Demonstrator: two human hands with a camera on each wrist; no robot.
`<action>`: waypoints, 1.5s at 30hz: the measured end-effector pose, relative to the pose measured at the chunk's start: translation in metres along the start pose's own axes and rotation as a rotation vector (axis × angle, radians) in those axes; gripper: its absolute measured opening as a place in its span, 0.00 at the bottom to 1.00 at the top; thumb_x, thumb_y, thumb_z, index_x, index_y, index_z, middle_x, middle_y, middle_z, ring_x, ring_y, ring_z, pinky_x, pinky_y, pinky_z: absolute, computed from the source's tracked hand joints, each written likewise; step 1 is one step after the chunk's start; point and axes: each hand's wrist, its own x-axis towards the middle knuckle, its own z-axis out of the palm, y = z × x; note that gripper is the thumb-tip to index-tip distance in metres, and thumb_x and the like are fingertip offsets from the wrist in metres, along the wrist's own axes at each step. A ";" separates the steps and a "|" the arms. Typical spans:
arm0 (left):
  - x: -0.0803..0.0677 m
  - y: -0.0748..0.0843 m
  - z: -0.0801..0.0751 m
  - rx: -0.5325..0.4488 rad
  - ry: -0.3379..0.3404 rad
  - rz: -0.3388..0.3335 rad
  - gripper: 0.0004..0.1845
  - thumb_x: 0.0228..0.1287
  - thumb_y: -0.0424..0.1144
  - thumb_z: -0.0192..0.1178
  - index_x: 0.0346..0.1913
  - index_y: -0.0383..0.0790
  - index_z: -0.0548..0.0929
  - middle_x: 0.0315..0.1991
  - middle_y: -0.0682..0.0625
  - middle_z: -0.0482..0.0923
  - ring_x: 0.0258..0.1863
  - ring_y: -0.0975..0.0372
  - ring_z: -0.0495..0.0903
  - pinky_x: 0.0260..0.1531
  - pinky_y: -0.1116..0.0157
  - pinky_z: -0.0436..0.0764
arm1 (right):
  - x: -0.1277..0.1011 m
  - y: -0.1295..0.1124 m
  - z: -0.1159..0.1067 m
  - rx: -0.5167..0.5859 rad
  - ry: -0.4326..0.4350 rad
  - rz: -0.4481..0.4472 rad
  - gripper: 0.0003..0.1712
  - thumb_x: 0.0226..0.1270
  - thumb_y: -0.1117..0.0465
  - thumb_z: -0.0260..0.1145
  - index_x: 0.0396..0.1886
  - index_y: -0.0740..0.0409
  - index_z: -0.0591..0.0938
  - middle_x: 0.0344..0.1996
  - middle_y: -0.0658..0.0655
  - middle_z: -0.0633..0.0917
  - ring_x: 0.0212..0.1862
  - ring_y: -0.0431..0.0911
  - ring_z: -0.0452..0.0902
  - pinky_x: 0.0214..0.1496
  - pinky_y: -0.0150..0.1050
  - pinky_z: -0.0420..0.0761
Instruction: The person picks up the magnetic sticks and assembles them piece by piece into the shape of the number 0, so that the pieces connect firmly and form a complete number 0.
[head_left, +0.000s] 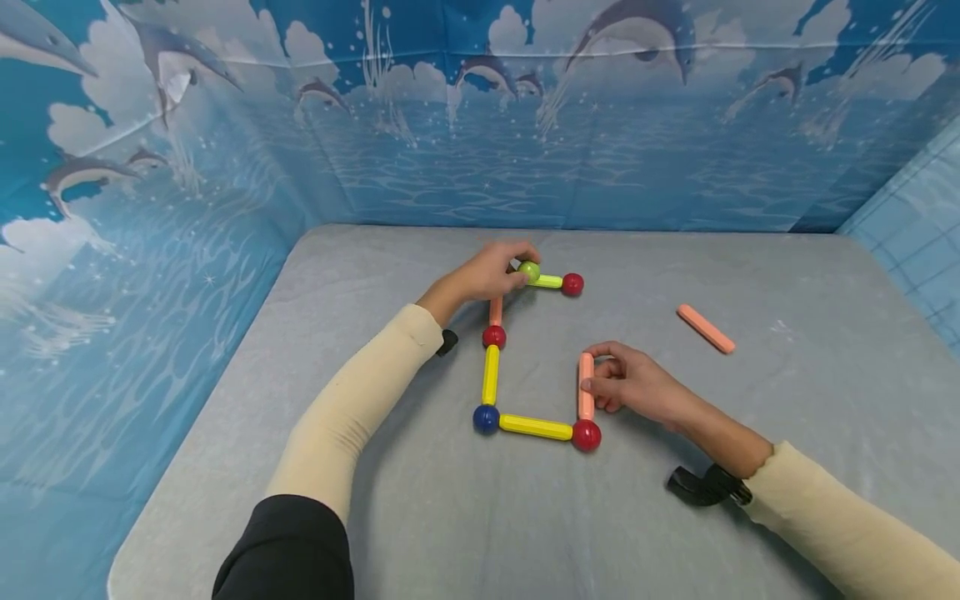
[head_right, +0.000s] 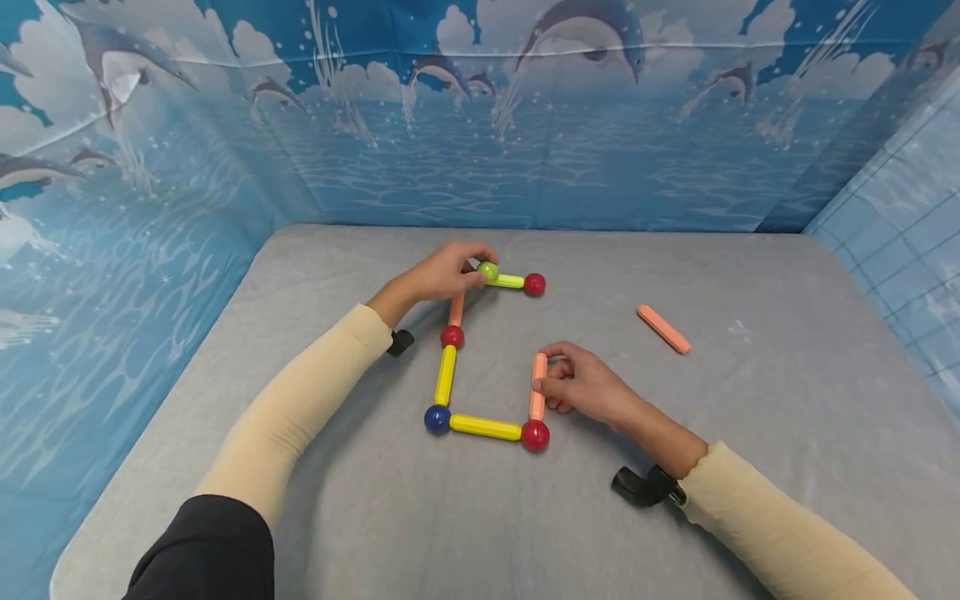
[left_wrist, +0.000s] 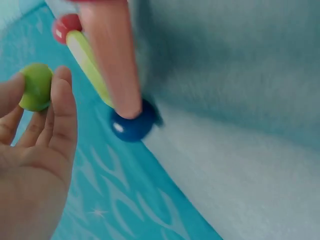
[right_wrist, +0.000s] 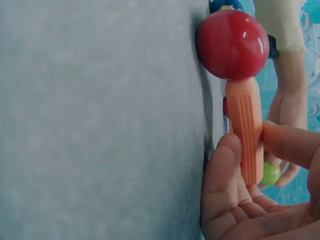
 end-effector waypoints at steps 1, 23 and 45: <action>-0.003 0.003 0.001 -0.015 -0.020 0.010 0.20 0.75 0.34 0.53 0.67 0.42 0.73 0.67 0.45 0.72 0.53 0.56 0.78 0.54 0.62 0.79 | 0.000 0.000 0.000 0.002 0.000 -0.005 0.35 0.70 0.56 0.65 0.70 0.66 0.63 0.37 0.57 0.83 0.35 0.45 0.79 0.38 0.36 0.84; -0.018 0.024 0.029 -0.013 -0.107 0.071 0.22 0.72 0.35 0.58 0.67 0.43 0.74 0.67 0.48 0.73 0.52 0.58 0.80 0.52 0.65 0.80 | 0.001 0.001 -0.001 0.126 -0.003 0.074 0.35 0.72 0.58 0.63 0.71 0.70 0.62 0.40 0.57 0.81 0.36 0.41 0.84 0.46 0.38 0.87; -0.017 0.023 0.046 -0.020 -0.209 0.108 0.23 0.72 0.36 0.58 0.68 0.42 0.74 0.67 0.50 0.74 0.59 0.57 0.80 0.55 0.67 0.80 | 0.003 0.003 0.002 0.146 -0.001 0.060 0.34 0.73 0.59 0.62 0.72 0.68 0.62 0.42 0.58 0.78 0.37 0.40 0.81 0.44 0.38 0.87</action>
